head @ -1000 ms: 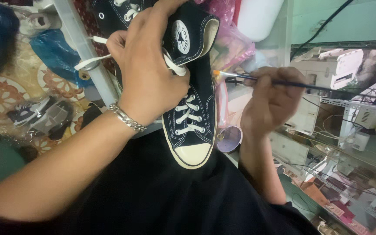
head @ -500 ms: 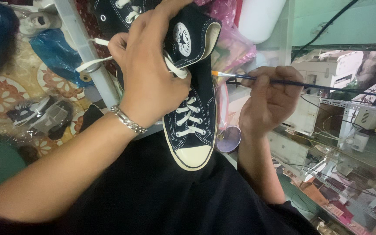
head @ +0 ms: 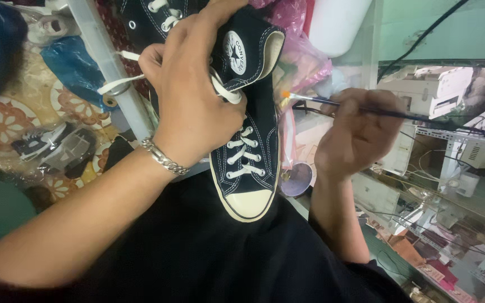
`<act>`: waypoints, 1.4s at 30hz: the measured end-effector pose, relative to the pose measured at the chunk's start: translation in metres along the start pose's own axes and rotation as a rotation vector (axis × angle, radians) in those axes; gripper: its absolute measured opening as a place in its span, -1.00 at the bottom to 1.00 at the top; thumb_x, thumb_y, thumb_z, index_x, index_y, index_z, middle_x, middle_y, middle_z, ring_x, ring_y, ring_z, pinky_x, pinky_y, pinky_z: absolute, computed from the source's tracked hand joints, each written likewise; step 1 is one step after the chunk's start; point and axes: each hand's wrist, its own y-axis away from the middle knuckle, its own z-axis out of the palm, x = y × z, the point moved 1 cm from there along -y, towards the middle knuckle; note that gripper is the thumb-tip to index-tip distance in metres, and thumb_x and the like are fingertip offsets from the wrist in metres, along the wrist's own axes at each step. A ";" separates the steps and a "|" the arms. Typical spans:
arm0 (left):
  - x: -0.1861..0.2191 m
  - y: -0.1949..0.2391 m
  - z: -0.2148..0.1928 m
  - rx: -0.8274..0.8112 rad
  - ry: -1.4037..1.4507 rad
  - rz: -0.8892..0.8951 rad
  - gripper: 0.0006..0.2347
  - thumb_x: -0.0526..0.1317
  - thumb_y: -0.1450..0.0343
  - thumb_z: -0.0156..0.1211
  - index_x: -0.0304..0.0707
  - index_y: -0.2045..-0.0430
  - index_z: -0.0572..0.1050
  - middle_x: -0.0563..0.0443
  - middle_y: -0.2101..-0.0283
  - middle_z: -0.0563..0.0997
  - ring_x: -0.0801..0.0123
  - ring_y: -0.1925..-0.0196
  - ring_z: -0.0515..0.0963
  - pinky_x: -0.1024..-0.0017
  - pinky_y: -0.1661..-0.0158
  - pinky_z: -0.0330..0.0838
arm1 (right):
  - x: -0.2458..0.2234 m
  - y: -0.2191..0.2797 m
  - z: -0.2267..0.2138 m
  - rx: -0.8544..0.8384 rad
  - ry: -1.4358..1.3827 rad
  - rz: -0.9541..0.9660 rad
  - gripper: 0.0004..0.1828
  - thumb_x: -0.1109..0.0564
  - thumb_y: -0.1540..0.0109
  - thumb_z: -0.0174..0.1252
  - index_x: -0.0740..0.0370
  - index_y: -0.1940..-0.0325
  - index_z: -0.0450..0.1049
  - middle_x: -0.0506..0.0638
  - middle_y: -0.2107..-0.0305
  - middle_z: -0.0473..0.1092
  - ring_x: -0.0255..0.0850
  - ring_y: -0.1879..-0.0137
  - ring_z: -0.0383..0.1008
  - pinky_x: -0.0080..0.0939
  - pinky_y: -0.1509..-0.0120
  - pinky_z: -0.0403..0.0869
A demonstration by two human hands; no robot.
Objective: The person pours a white liquid from a bottle onto a paintbrush and applies it to the white rubber toe cap and sole of a black sneaker. They hold the shoe in their lap and rotate it to paint different sections of the rubber trim.
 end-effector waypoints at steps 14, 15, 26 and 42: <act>0.004 -0.002 -0.001 -0.015 -0.003 -0.033 -0.05 -0.34 -0.13 0.37 0.26 -0.62 0.40 0.40 -0.67 0.58 0.26 -0.62 0.59 0.13 -0.26 -0.02 | 0.001 0.000 0.006 -0.073 -0.047 0.077 -0.66 0.56 -0.64 0.12 0.20 -0.33 0.35 0.36 0.15 0.56 0.03 0.18 0.59 -0.07 -0.04 0.70; 0.003 -0.001 -0.001 -0.016 -0.003 -0.032 -0.05 -0.34 -0.13 0.37 0.26 -0.62 0.40 0.40 -0.67 0.58 0.26 -0.62 0.59 0.13 -0.26 -0.02 | 0.003 0.001 0.006 -0.072 -0.047 0.077 -0.66 0.56 -0.64 0.12 0.20 -0.33 0.35 0.36 0.15 0.56 0.03 0.18 0.59 -0.07 -0.04 0.70; 0.004 -0.002 -0.002 -0.036 -0.008 -0.028 -0.07 -0.33 -0.17 0.41 0.26 -0.63 0.37 0.37 -0.68 0.56 0.25 -0.60 0.56 0.11 -0.27 -0.04 | 0.001 0.001 -0.008 0.116 -0.065 0.145 -0.83 0.43 -0.70 0.21 0.22 -0.27 0.50 0.26 0.16 0.60 -0.04 0.16 0.65 -0.07 0.10 0.75; 0.003 -0.003 -0.001 -0.013 -0.032 -0.023 -0.08 -0.27 -0.15 0.38 0.23 -0.62 0.40 0.33 -0.68 0.59 0.25 -0.55 0.58 0.13 -0.25 -0.02 | 0.017 -0.011 0.011 0.148 -0.027 0.351 -0.83 0.30 -0.62 0.38 0.21 -0.23 0.52 0.22 0.25 0.64 -0.06 0.34 0.68 -0.21 0.16 0.63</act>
